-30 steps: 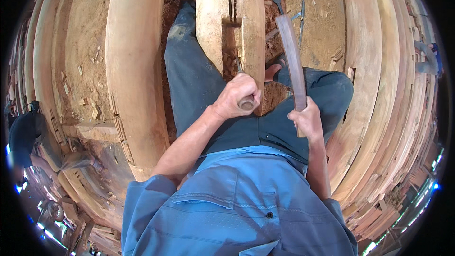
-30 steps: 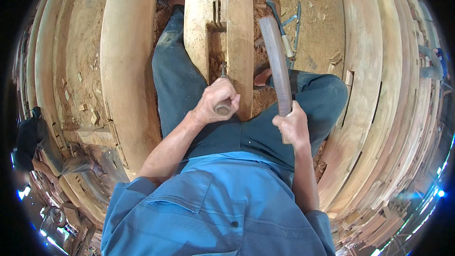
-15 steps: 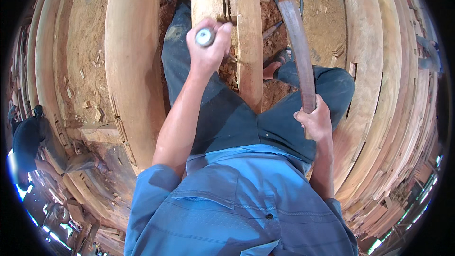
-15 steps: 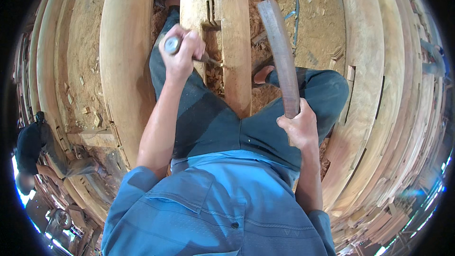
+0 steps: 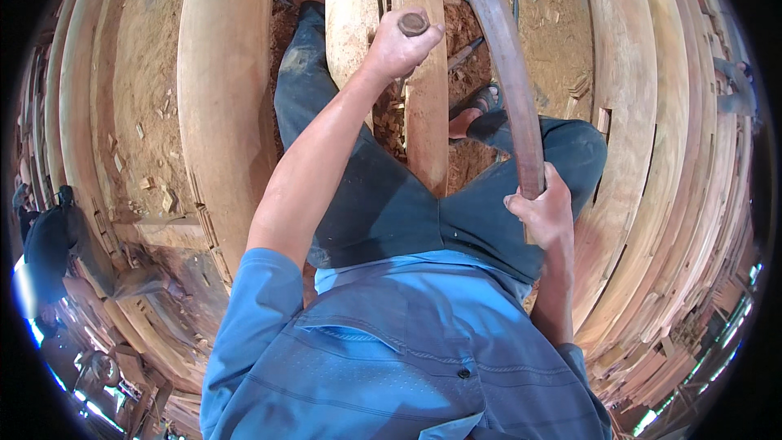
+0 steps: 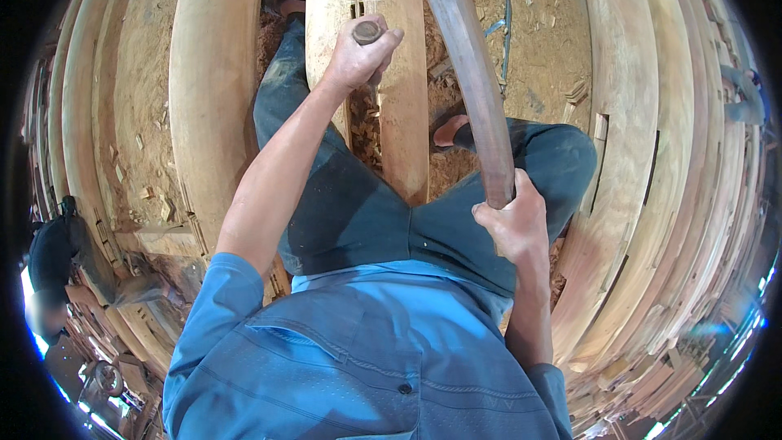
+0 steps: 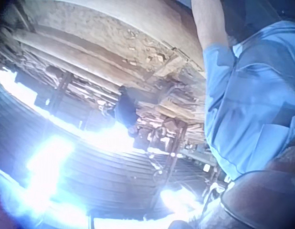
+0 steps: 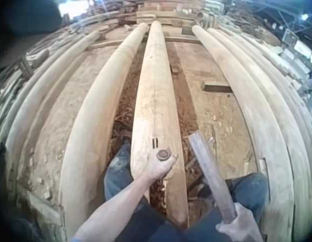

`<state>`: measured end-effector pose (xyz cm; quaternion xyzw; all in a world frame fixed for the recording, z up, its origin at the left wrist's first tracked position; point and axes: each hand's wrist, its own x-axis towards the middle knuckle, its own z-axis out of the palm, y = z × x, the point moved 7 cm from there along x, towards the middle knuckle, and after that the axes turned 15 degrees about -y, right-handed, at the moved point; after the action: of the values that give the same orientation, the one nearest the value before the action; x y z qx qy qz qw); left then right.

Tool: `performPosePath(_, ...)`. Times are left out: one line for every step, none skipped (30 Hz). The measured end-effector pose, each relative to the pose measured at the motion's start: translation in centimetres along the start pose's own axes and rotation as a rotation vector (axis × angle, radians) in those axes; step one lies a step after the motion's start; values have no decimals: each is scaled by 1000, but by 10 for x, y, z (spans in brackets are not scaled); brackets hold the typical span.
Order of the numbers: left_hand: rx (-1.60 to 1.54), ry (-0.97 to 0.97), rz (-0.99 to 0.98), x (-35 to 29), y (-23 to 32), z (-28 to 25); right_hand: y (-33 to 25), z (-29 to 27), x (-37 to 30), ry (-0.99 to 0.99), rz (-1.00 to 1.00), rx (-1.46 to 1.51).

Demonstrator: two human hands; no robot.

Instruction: The person sits on the floor and uses a chisel and mallet to carve a rectangular mortise into a large curved wooden beam. They repeatedly strike the chisel to remove wood chips and deepen the cut.

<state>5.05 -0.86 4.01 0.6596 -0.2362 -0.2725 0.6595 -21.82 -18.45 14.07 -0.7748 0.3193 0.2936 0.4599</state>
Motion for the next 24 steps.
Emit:
performPosePath(11,16,-38,1,-3,-1,-9,-3,0,18,-31,-17)
performPosePath(18,29,-79,0,5,1,-17,-5,0,37,-56,-33)
performPosePath(25,42,-121,-1,8,2,-24,-8,-2,55,-81,-49)
performPosePath(15,34,-70,-1,6,5,-31,-12,-6,79,-120,-47)
performPosePath(13,33,-16,-1,7,3,-40,-15,-8,100,-169,-45)
performPosePath(11,32,37,-1,7,1,-51,-19,-11,120,-219,-41)
performPosePath(5,48,33,0,5,-5,-61,-26,-14,158,-246,1)
performPosePath(-8,51,23,2,9,-7,-71,-35,-20,202,-258,48)
performPosePath(-22,62,10,0,12,-8,-80,-42,-27,239,-270,91)
performPosePath(-41,54,-31,-1,12,-8,-91,-50,-33,266,-338,84)
performPosePath(-30,60,-13,-1,12,-10,-107,-60,-38,292,-420,73)
performPosePath(-15,62,7,-1,10,-10,-122,-65,-43,315,-490,132)
performPosePath(0,65,27,0,9,-11,-135,-74,-44,306,-608,186)
performPosePath(37,61,30,5,13,-6,-147,-81,-56,377,-645,176)
performPosePath(40,70,33,4,13,-5,-157,-83,-60,422,-694,166)
performPosePath(43,78,36,4,13,-4,-160,-82,-54,435,-680,188)
performPosePath(46,92,40,5,13,-6,-166,-79,-45,444,-669,207)
performPosePath(64,99,42,5,10,-9,-172,-79,-34,447,-662,227)
performPosePath(99,106,8,4,5,-12,-165,-72,-4,347,-441,122)
performPosePath(122,94,-18,5,5,-9,-167,-59,14,262,-422,-48)
performPosePath(152,91,-43,7,7,-8,-163,-48,29,259,-386,-351)
performPosePath(139,79,-16,8,11,-3,-159,-37,41,282,-356,-650)
performPosePath(129,75,4,6,11,1,-148,-21,54,154,-249,-933)
performPosePath(118,70,24,5,12,3,-141,-20,57,154,-256,-845)
